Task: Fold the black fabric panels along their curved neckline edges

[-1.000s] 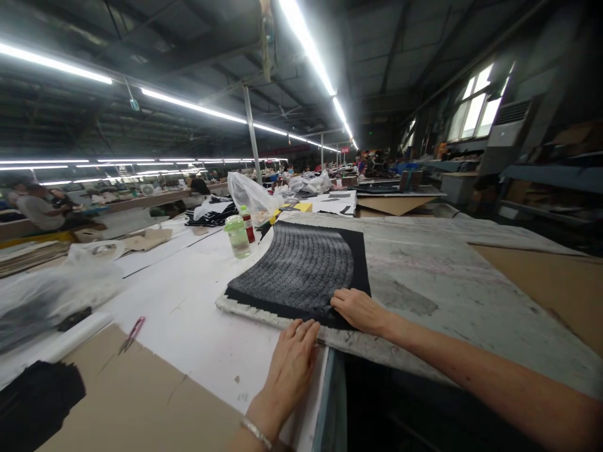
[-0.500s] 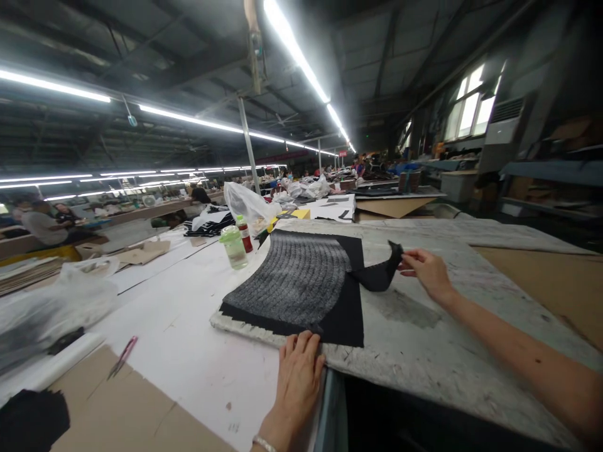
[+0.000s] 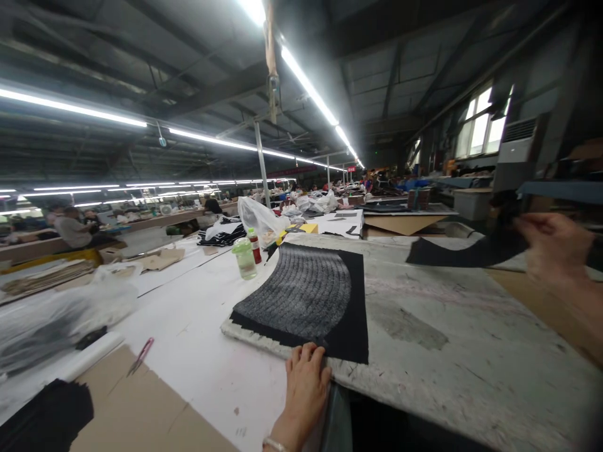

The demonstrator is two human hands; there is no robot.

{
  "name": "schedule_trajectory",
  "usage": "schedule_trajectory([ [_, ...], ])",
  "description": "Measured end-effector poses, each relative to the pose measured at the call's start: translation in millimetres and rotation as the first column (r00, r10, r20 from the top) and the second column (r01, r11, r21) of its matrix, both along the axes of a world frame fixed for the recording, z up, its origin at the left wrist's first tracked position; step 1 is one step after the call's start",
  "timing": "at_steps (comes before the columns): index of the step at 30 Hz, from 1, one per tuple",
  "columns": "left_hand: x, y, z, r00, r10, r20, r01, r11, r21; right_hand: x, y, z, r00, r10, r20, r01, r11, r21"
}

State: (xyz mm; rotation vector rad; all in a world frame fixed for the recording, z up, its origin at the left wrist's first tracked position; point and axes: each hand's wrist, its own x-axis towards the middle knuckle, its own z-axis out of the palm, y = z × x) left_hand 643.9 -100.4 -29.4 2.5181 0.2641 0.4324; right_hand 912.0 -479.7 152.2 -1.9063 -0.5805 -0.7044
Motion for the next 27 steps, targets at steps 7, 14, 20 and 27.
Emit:
schedule_trajectory([
  [7, -40.7, 18.0, 34.4, 0.996, 0.054, 0.078, -0.007, 0.864, -0.504, -123.5, 162.8, -16.6, 0.973, 0.231, -0.019, -0.230, 0.950, -0.211],
  [14, -165.5, 56.3, 69.2, 0.958, 0.279, 0.065, -0.132, 0.631, -0.765, -279.1, 312.9, -73.2, 0.664, 0.741, -0.102, -0.714, 0.588, -0.381],
  [20, -293.5, 75.4, 59.8, 0.824, 0.566, -0.007, -0.298, 0.423, -0.855, -404.3, 382.8, -106.0, 0.366, 0.903, -0.227, -0.890, 0.268, -0.369],
  [27, -439.0, 63.8, 58.7, 0.665, 0.731, -0.156, -0.326, 0.095, -0.941, -500.2, 419.9, -132.6, 0.079, 0.924, -0.375, -0.976, -0.006, -0.219],
])
